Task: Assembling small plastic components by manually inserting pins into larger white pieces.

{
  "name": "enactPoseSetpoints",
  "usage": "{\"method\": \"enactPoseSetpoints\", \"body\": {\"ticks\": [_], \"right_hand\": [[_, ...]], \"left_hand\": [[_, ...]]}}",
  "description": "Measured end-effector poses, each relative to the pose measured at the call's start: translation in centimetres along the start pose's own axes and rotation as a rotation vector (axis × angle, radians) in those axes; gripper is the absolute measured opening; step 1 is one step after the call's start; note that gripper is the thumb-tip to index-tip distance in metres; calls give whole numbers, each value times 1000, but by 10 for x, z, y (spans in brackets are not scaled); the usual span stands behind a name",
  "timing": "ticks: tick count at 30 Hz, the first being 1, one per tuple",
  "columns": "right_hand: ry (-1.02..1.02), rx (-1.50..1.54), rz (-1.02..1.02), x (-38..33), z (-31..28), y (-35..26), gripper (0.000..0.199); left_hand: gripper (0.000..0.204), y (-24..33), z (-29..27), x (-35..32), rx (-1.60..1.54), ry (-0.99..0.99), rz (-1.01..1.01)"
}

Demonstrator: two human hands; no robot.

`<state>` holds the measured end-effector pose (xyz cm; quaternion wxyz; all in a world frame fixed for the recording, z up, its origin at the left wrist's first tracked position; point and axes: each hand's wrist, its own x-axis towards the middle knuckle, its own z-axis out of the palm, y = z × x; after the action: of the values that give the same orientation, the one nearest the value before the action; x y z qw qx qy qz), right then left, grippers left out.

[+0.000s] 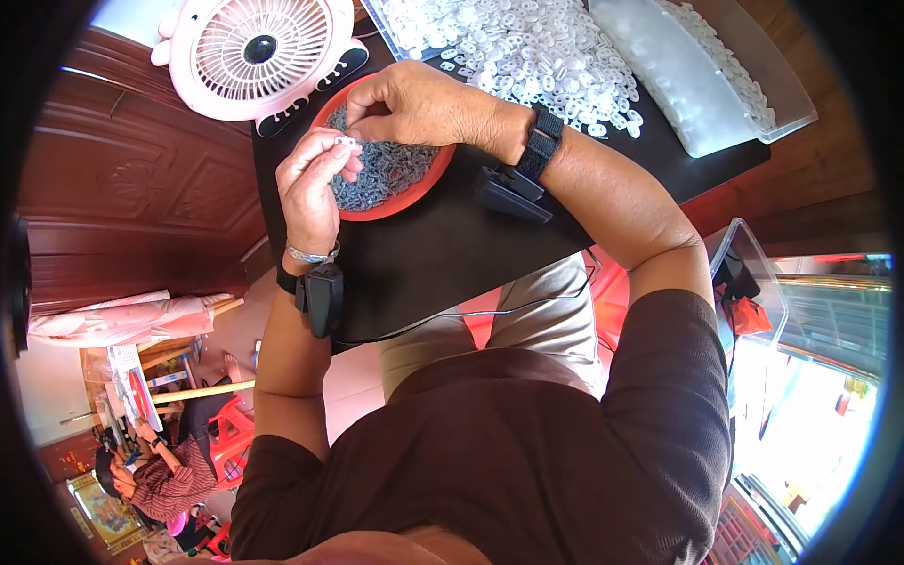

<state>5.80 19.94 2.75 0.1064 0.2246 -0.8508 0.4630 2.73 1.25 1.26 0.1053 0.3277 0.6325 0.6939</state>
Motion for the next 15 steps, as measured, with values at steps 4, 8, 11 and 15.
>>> {"method": "enactPoseSetpoints", "body": {"ticks": [4, 8, 11, 15], "right_hand": [[-28, -6, 46, 0, -2, -5, 9], [-27, 100, 51, 0, -1, -1, 11], [-57, 127, 62, 2, -2, -1, 12], [-43, 48, 68, 1, 0, -3, 12]], "left_hand": [[12, 1, 0, -1, 2, -8, -15], [13, -3, 0, 0, -91, 27, -25], [14, -6, -4, 2, -187, 6, -52], [15, -6, -4, 2, -214, 7, -81]]}}
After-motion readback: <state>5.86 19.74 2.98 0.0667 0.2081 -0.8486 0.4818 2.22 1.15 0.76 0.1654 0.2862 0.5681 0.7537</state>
